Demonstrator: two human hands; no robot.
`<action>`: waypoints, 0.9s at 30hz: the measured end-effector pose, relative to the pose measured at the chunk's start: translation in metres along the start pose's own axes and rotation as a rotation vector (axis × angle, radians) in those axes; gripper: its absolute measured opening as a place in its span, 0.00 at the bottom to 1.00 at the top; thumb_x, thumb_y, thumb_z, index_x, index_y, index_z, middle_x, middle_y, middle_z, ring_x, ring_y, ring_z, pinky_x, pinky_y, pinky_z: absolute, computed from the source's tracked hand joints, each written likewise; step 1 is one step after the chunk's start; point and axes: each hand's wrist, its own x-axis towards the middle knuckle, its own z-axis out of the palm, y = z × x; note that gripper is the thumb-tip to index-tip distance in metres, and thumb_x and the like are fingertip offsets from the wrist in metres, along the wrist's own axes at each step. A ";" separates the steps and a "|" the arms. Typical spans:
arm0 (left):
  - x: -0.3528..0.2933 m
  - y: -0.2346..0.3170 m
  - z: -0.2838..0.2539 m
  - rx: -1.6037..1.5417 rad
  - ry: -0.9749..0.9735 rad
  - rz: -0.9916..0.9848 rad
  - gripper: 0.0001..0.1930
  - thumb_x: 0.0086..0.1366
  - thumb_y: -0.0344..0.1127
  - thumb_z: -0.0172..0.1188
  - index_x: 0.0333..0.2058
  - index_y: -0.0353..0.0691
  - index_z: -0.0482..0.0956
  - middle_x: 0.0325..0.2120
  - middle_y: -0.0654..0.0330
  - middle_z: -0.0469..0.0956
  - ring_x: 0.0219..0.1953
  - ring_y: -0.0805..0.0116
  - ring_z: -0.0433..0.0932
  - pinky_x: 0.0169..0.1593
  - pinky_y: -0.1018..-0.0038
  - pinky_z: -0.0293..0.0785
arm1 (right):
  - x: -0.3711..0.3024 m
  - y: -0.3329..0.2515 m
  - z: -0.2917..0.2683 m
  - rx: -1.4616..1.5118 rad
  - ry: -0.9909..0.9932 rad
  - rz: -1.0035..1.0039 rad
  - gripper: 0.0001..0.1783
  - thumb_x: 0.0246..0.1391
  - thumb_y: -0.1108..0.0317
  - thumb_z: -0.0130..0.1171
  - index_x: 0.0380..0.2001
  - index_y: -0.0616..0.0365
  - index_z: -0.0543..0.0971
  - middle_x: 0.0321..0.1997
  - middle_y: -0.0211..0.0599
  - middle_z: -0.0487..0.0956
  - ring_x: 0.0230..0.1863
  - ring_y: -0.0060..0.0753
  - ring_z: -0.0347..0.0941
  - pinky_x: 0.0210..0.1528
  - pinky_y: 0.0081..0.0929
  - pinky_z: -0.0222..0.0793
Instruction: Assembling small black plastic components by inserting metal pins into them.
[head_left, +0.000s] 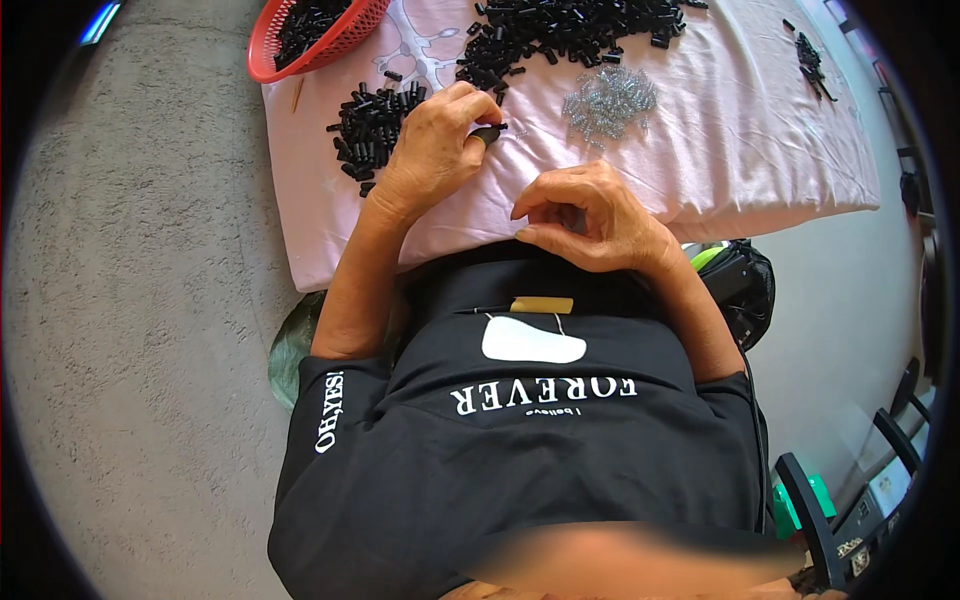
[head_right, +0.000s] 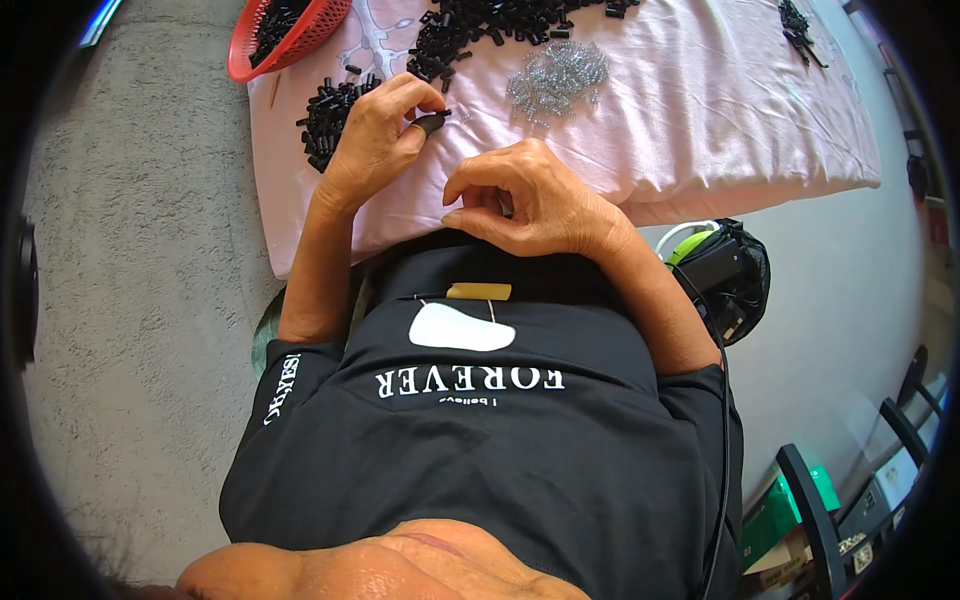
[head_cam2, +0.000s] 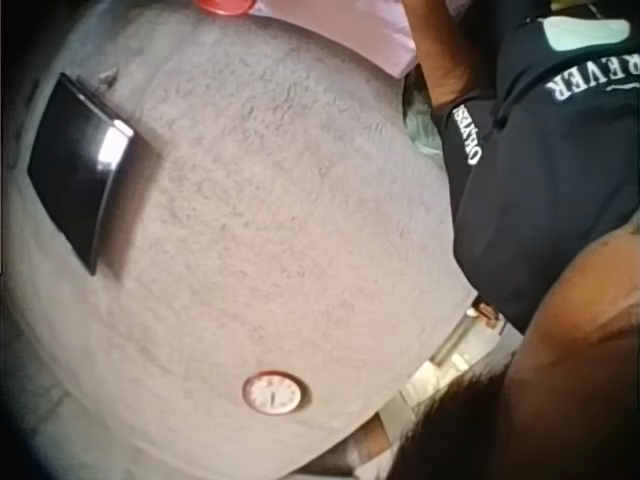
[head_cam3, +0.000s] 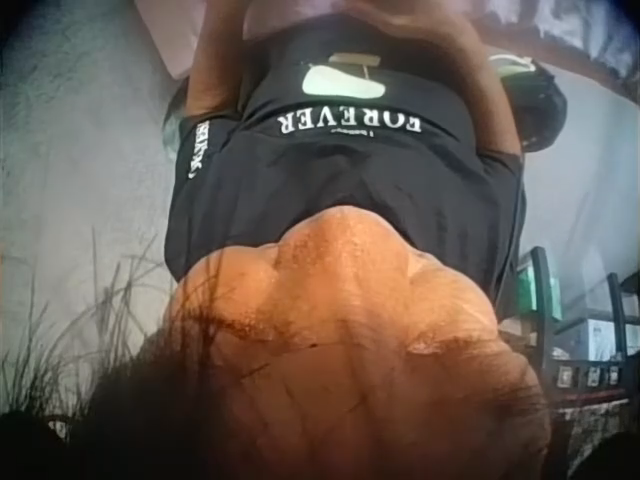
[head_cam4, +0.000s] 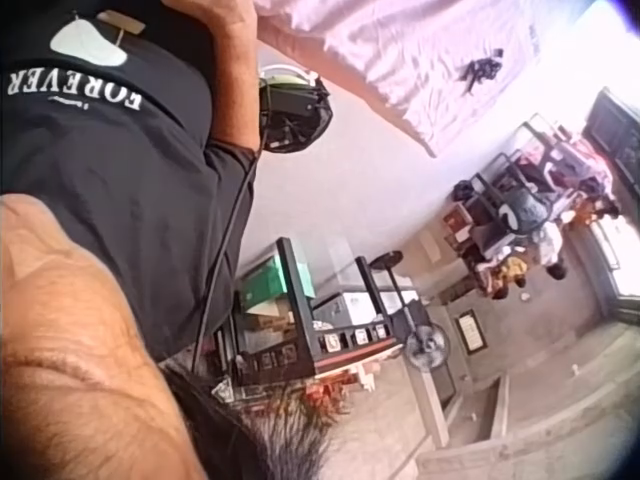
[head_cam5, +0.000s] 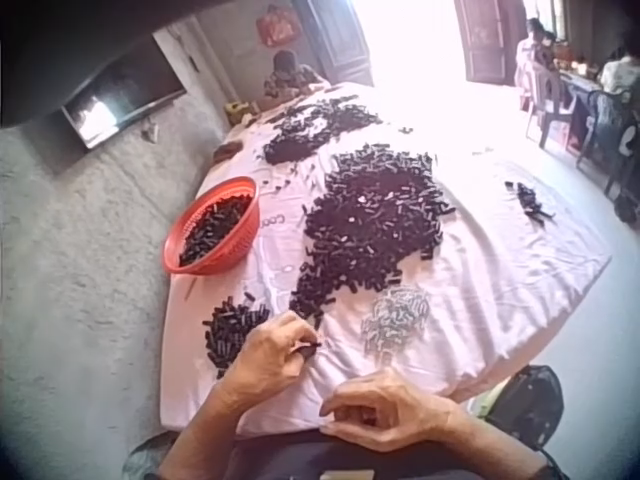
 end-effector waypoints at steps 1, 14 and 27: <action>-0.001 0.000 -0.001 0.000 -0.001 0.001 0.12 0.53 0.17 0.57 0.37 0.34 0.80 0.33 0.56 0.79 0.34 0.62 0.80 0.37 0.70 0.76 | 0.000 0.000 0.000 -0.003 -0.005 -0.005 0.08 0.50 0.71 0.68 0.34 0.60 0.82 0.22 0.35 0.78 0.19 0.26 0.72 0.23 0.24 0.67; 0.038 0.015 0.011 -0.021 0.069 0.111 0.13 0.53 0.18 0.55 0.38 0.34 0.80 0.34 0.53 0.79 0.36 0.56 0.81 0.42 0.66 0.77 | -0.001 0.002 0.000 0.021 -0.041 0.013 0.07 0.48 0.72 0.67 0.32 0.61 0.82 0.23 0.33 0.78 0.18 0.26 0.70 0.22 0.24 0.63; 0.111 0.022 0.038 0.148 0.245 0.339 0.16 0.49 0.21 0.59 0.38 0.39 0.82 0.39 0.52 0.76 0.47 0.49 0.74 0.53 0.60 0.71 | -0.001 0.005 0.001 0.038 -0.005 -0.009 0.07 0.49 0.72 0.67 0.33 0.61 0.82 0.25 0.34 0.79 0.20 0.26 0.71 0.24 0.24 0.64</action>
